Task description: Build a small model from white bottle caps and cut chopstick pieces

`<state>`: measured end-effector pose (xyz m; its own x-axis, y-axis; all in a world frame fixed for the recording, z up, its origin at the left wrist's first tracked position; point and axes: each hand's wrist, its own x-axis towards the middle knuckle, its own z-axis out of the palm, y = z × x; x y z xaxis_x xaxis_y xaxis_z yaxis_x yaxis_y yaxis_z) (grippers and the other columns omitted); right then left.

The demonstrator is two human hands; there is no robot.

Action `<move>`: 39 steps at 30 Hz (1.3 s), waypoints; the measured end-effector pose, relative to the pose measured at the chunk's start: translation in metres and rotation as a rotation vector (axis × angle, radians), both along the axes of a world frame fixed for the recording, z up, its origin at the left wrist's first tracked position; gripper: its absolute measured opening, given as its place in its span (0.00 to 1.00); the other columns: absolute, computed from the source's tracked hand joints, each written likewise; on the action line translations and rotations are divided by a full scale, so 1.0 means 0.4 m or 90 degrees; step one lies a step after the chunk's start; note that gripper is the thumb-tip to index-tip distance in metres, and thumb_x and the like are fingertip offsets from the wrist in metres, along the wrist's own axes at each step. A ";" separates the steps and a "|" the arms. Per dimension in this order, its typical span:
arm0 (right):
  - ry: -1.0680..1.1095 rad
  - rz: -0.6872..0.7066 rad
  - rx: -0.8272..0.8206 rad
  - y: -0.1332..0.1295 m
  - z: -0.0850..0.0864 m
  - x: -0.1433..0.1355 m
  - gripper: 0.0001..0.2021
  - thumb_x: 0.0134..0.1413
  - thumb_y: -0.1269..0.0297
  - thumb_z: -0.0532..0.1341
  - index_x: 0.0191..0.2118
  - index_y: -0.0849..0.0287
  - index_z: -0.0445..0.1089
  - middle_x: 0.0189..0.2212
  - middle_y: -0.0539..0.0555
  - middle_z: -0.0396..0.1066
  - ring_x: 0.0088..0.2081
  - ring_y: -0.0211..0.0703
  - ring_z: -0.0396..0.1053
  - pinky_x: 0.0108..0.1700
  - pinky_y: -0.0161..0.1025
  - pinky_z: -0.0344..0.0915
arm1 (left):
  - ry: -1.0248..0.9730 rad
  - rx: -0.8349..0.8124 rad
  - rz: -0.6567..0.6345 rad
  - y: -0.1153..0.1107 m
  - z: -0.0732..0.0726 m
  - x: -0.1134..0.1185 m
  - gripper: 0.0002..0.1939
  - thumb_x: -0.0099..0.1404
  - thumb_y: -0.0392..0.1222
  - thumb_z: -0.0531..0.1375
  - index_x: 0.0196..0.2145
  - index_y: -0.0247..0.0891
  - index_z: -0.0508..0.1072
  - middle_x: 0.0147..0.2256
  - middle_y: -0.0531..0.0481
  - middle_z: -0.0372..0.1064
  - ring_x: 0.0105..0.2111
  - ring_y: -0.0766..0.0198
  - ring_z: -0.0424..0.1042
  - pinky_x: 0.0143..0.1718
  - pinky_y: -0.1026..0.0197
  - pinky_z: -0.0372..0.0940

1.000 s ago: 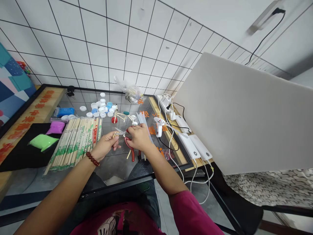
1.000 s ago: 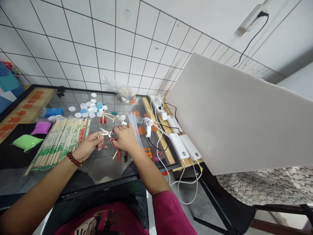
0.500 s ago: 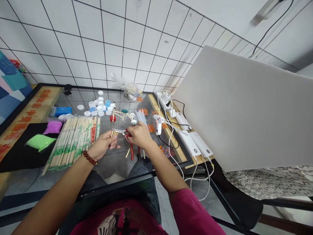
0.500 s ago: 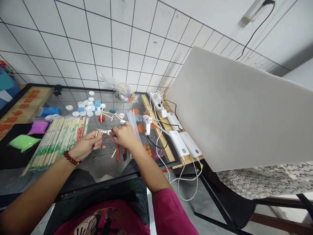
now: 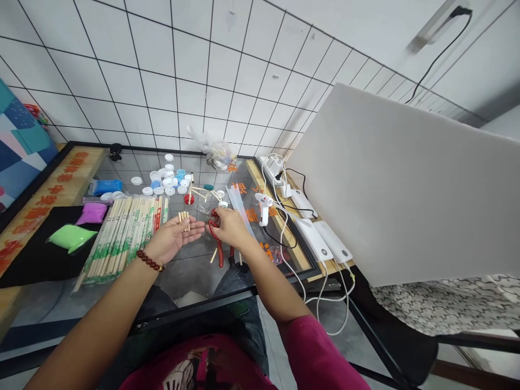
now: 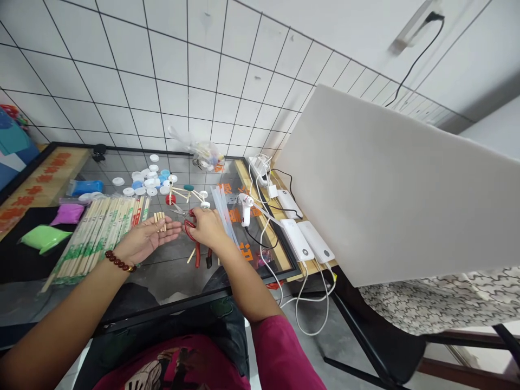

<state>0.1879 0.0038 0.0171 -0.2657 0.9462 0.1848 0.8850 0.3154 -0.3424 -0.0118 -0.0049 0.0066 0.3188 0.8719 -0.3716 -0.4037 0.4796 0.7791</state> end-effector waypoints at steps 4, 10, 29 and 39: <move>-0.075 -0.043 -0.048 -0.009 0.008 0.001 0.17 0.54 0.50 0.67 0.41 0.58 0.74 0.34 0.57 0.78 0.38 0.50 0.74 0.38 0.40 0.59 | -0.063 -0.026 0.124 0.011 0.007 -0.006 0.08 0.70 0.34 0.56 0.34 0.34 0.74 0.45 0.40 0.78 0.46 0.57 0.78 0.48 0.55 0.73; -0.168 0.021 0.048 -0.029 0.031 -0.006 0.19 0.57 0.50 0.64 0.46 0.60 0.73 0.44 0.60 0.76 0.49 0.53 0.71 0.49 0.45 0.59 | -0.079 0.017 0.334 0.030 0.018 -0.020 0.10 0.71 0.34 0.55 0.33 0.36 0.74 0.35 0.48 0.76 0.34 0.67 0.76 0.38 0.63 0.73; -0.282 -0.258 -0.260 -0.143 0.066 0.145 0.18 0.52 0.56 0.63 0.43 0.64 0.79 0.40 0.65 0.79 0.44 0.57 0.77 0.43 0.42 0.70 | -0.076 0.031 0.309 0.028 0.003 -0.004 0.09 0.70 0.33 0.55 0.33 0.35 0.73 0.22 0.54 0.64 0.22 0.69 0.67 0.26 0.67 0.68; -0.220 -0.275 -0.169 -0.189 0.102 0.064 0.20 0.60 0.50 0.58 0.43 0.61 0.77 0.39 0.64 0.79 0.44 0.55 0.77 0.44 0.42 0.70 | -0.079 0.021 0.296 0.029 0.002 -0.001 0.09 0.70 0.33 0.55 0.34 0.34 0.74 0.22 0.54 0.65 0.21 0.70 0.67 0.25 0.67 0.68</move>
<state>0.2134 -0.0719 0.0577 0.1490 0.9837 -0.1005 0.9878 -0.1528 -0.0307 -0.0122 0.0065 0.0074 -0.0679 0.9430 -0.3258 -0.6608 0.2021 0.7228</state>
